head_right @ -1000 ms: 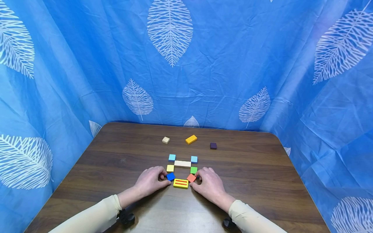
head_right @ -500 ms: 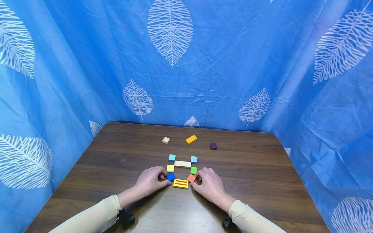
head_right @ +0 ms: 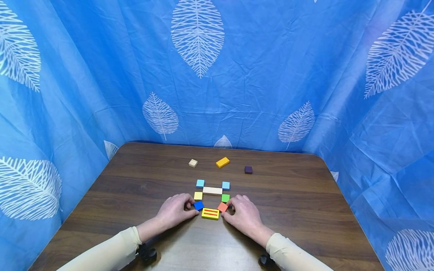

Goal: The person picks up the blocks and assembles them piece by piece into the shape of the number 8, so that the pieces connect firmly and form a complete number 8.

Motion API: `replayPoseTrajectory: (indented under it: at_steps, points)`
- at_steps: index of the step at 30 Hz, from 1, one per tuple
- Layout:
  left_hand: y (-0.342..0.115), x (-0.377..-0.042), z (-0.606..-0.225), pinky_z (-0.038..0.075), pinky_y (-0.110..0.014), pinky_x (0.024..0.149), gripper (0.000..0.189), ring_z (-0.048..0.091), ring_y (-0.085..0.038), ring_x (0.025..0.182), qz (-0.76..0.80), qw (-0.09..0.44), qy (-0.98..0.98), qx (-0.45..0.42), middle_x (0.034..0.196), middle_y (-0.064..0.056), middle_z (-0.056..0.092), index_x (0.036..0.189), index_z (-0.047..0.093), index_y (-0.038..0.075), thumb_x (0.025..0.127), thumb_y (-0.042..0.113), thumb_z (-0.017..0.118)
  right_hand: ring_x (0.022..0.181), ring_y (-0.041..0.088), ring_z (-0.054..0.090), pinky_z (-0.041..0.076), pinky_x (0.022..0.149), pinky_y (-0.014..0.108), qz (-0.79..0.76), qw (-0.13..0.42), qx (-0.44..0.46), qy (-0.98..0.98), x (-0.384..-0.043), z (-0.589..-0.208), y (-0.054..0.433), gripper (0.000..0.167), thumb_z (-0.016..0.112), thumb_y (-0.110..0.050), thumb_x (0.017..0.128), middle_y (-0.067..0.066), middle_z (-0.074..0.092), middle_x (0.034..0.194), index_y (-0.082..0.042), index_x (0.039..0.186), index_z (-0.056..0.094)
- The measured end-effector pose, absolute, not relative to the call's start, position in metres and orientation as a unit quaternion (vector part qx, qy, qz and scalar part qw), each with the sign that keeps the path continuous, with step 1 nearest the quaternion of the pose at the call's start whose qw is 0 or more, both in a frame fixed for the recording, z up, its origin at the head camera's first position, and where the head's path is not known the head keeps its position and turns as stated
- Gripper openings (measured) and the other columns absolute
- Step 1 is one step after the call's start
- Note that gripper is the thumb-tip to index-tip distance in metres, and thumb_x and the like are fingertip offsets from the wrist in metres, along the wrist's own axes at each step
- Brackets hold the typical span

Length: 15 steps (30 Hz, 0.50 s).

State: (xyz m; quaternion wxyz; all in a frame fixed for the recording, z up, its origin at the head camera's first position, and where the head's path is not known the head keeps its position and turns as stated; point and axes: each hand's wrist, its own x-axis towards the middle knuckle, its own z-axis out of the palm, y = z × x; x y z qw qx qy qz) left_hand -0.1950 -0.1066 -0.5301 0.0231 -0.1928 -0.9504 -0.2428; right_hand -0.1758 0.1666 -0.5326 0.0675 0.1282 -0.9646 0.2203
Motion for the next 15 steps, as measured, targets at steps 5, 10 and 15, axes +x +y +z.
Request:
replayPoseTrajectory:
  at_steps: [5, 10, 15]
  points:
    - [-0.1061, -0.1951, -0.5304, 0.04, -0.033, 0.069, 0.032, 0.049, -0.008, 0.072, -0.24, 0.022, -0.951, -0.192, 0.076, 0.012, 0.056, 0.092, 0.069, 0.019, 0.081, 0.045, 0.085, 0.076, 0.007, 0.045, 0.039, 0.062, 0.028, 0.221, 0.068, 0.13, -0.964, -0.1753, -0.5329, 0.1672, 0.027, 0.088, -0.041, 0.076, -0.015, 0.051, 0.077, -0.024, 0.088, 0.07]
    - [-0.1059, -0.1954, -0.5309, 0.041, -0.033, 0.069, 0.032, 0.049, -0.008, 0.072, -0.241, 0.023, -0.951, -0.191, 0.076, 0.013, 0.056, 0.092, 0.069, 0.019, 0.081, 0.045, 0.085, 0.076, 0.007, 0.046, 0.04, 0.063, 0.028, 0.213, 0.064, 0.126, -0.967, -0.1753, -0.5323, 0.1662, 0.031, 0.087, -0.045, 0.076, -0.015, 0.052, 0.079, -0.023, 0.091, 0.073]
    - [-0.1059, -0.1953, -0.5311, 0.04, -0.034, 0.07, 0.031, 0.049, -0.008, 0.071, -0.242, 0.022, -0.951, -0.191, 0.076, 0.013, 0.056, 0.091, 0.069, 0.02, 0.081, 0.044, 0.085, 0.077, 0.009, 0.046, 0.04, 0.064, 0.029, 0.208, 0.052, 0.114, -0.97, -0.1761, -0.5313, 0.1644, 0.035, 0.086, -0.049, 0.076, -0.014, 0.052, 0.08, -0.021, 0.092, 0.074]
